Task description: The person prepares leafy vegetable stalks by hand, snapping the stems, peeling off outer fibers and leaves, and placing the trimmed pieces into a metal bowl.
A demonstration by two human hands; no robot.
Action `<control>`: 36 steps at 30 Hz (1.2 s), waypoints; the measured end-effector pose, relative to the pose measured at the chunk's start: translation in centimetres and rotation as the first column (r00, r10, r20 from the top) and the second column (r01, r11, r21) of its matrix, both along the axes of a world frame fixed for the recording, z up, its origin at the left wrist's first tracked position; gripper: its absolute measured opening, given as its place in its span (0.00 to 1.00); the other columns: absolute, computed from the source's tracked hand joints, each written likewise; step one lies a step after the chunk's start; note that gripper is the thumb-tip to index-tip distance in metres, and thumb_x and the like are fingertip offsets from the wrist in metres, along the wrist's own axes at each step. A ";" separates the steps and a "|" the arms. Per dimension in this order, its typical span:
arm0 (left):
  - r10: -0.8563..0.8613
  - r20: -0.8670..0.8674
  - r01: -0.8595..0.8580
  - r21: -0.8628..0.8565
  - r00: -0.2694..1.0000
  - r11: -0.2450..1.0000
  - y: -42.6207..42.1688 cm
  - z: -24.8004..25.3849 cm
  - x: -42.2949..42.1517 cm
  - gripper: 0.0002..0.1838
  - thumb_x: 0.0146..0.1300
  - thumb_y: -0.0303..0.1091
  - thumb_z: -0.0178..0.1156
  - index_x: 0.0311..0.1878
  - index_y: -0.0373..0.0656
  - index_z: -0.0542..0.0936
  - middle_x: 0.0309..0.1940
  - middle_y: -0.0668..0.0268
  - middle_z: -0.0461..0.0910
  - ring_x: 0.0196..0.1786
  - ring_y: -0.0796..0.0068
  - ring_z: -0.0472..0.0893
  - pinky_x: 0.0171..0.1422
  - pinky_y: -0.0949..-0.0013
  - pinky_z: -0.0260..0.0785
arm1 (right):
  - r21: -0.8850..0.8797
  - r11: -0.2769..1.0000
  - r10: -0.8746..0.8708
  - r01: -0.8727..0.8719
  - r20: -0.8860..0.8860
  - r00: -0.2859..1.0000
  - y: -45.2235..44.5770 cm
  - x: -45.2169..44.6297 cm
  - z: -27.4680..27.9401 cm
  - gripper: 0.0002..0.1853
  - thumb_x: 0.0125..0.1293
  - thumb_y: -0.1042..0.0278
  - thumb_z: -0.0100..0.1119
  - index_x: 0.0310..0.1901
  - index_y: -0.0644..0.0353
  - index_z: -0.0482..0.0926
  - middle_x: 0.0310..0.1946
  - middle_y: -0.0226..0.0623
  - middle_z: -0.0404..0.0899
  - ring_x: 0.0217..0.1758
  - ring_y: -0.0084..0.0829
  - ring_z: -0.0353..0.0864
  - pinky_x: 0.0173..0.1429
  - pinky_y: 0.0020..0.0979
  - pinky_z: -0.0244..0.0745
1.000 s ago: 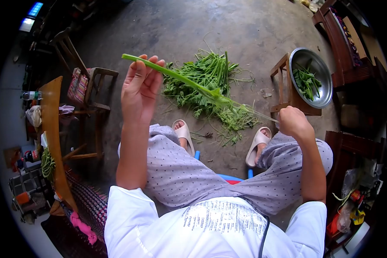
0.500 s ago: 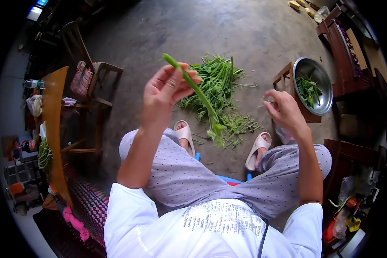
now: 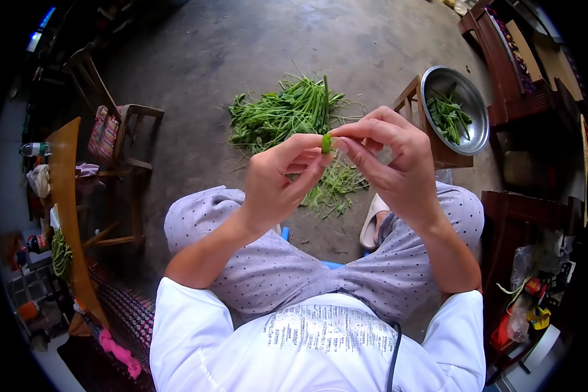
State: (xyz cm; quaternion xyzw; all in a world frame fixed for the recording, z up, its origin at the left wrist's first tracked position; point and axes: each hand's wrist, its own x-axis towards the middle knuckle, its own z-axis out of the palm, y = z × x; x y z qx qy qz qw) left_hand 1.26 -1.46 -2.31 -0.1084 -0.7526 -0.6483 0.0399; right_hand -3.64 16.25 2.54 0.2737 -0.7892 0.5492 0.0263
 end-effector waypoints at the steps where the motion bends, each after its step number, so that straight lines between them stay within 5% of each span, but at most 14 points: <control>1: 0.062 -0.007 -0.062 0.035 0.998 0.997 0.4 -0.2 -0.1 0.10 0.63 0.26 0.61 0.47 0.37 0.79 0.35 0.61 0.84 0.39 0.77 0.84 0.43 0.73 0.79 | -0.001 1.000 -0.001 0.001 0.001 1.000 0.1 0.0 0.1 0.08 0.56 0.76 0.65 0.38 0.61 0.85 0.28 0.36 0.79 0.29 0.24 0.79 0.33 0.24 0.74; 10: 0.147 -0.166 -0.171 -0.141 0.975 0.975 0.7 0.1 -0.8 0.09 0.60 0.25 0.63 0.44 0.37 0.80 0.33 0.61 0.83 0.37 0.74 0.85 0.39 0.73 0.80 | 0.038 0.998 -0.046 0.043 0.069 0.997 0.0 -0.1 -0.2 0.04 0.58 0.77 0.63 0.35 0.63 0.84 0.27 0.35 0.79 0.28 0.21 0.77 0.32 0.22 0.72; 12: 0.149 -0.173 -0.174 -0.137 0.973 0.975 0.8 0.2 -0.9 0.09 0.60 0.25 0.63 0.43 0.37 0.80 0.33 0.61 0.83 0.37 0.74 0.85 0.40 0.73 0.80 | -0.036 0.999 0.030 -0.020 0.328 0.944 0.0 -0.2 -0.5 0.09 0.63 0.74 0.61 0.43 0.68 0.81 0.32 0.29 0.78 0.32 0.14 0.74 0.36 0.15 0.69; 15: 0.159 -0.184 -0.183 -0.125 0.970 0.975 0.9 0.6 -0.9 0.08 0.60 0.25 0.63 0.43 0.38 0.80 0.32 0.61 0.83 0.37 0.74 0.85 0.40 0.73 0.79 | -0.299 0.952 0.120 0.071 0.574 0.810 -0.6 0.0 -0.2 0.04 0.61 0.76 0.61 0.36 0.67 0.82 0.27 0.30 0.78 0.30 0.16 0.75 0.33 0.20 0.69; 19: 0.172 -0.167 -0.190 -0.100 0.971 0.977 0.7 0.5 -1.0 0.08 0.62 0.27 0.62 0.43 0.38 0.79 0.32 0.62 0.83 0.36 0.74 0.85 0.40 0.74 0.79 | -0.378 0.922 0.130 0.080 0.499 0.857 -0.7 -0.3 -1.0 0.05 0.62 0.76 0.62 0.36 0.68 0.82 0.28 0.30 0.78 0.29 0.16 0.74 0.32 0.20 0.69; 21: 0.169 -0.165 -0.185 -0.091 0.972 0.978 0.7 0.7 -1.0 0.08 0.62 0.27 0.62 0.43 0.37 0.80 0.32 0.62 0.83 0.37 0.74 0.85 0.40 0.74 0.79 | -0.235 0.971 0.123 -0.041 0.348 0.929 -0.2 -0.5 -1.1 0.08 0.65 0.77 0.59 0.43 0.69 0.81 0.36 0.33 0.79 0.38 0.16 0.76 0.42 0.16 0.71; 27: 0.112 -0.151 -0.127 -0.093 0.982 0.988 0.5 0.6 -1.0 0.09 0.64 0.26 0.61 0.46 0.35 0.79 0.35 0.64 0.83 0.40 0.79 0.83 0.44 0.77 0.77 | -0.086 0.996 0.053 -0.029 0.292 0.955 -0.2 -0.3 -0.3 0.07 0.64 0.78 0.60 0.43 0.69 0.82 0.37 0.34 0.78 0.39 0.19 0.77 0.42 0.18 0.71; 36: 0.086 -0.081 -0.088 -0.020 0.993 0.996 0.5 0.8 -1.0 0.09 0.65 0.26 0.59 0.47 0.35 0.78 0.36 0.66 0.83 0.40 0.81 0.82 0.43 0.78 0.77 | -0.088 0.996 0.051 -0.034 0.188 0.981 -0.2 -0.5 -0.6 0.07 0.62 0.79 0.61 0.42 0.67 0.83 0.35 0.34 0.79 0.38 0.19 0.77 0.39 0.18 0.71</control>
